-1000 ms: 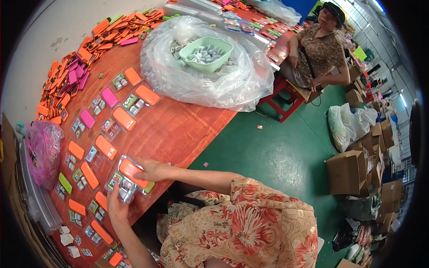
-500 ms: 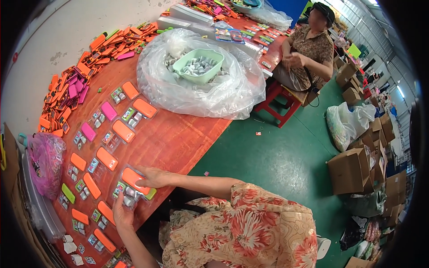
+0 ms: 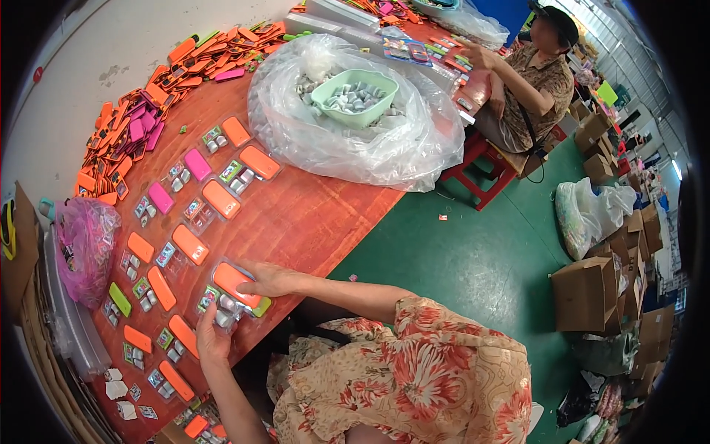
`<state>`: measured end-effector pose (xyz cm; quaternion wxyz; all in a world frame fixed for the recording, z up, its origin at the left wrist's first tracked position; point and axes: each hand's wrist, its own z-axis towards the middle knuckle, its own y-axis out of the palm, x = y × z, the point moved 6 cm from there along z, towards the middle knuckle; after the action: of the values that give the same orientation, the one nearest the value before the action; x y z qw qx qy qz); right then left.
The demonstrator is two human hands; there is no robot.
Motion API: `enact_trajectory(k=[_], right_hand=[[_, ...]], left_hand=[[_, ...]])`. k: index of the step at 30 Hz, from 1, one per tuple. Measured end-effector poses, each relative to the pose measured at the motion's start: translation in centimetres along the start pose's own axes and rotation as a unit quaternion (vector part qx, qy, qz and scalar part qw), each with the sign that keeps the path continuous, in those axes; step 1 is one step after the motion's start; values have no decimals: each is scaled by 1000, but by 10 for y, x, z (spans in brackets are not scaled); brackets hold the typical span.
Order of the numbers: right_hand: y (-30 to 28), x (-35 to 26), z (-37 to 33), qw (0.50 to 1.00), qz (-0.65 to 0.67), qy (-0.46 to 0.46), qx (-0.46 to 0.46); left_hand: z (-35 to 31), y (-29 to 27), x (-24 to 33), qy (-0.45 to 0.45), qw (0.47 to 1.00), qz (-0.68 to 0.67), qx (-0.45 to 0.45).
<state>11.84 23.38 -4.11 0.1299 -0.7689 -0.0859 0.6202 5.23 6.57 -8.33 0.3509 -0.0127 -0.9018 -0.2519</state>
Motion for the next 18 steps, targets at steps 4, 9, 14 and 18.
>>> enact_trajectory(k=[4, 9, 14, 18], right_hand=[[1, 0, 0, 1000, 13, -9, -1], [0, -1, -1, 1000, 16, -15, 2], [2, 0, 0, 999, 33, -29, -10], [3, 5, 4, 999, 35, -25, -30]], left_hand=[[3, -4, 0, 19, 997, 80, -8], [-3, 0, 1, -2, 1000, 9, 7], [-4, -4, 0, 13, 997, 82, -4], [1, -9, -3, 13, 997, 74, -11]])
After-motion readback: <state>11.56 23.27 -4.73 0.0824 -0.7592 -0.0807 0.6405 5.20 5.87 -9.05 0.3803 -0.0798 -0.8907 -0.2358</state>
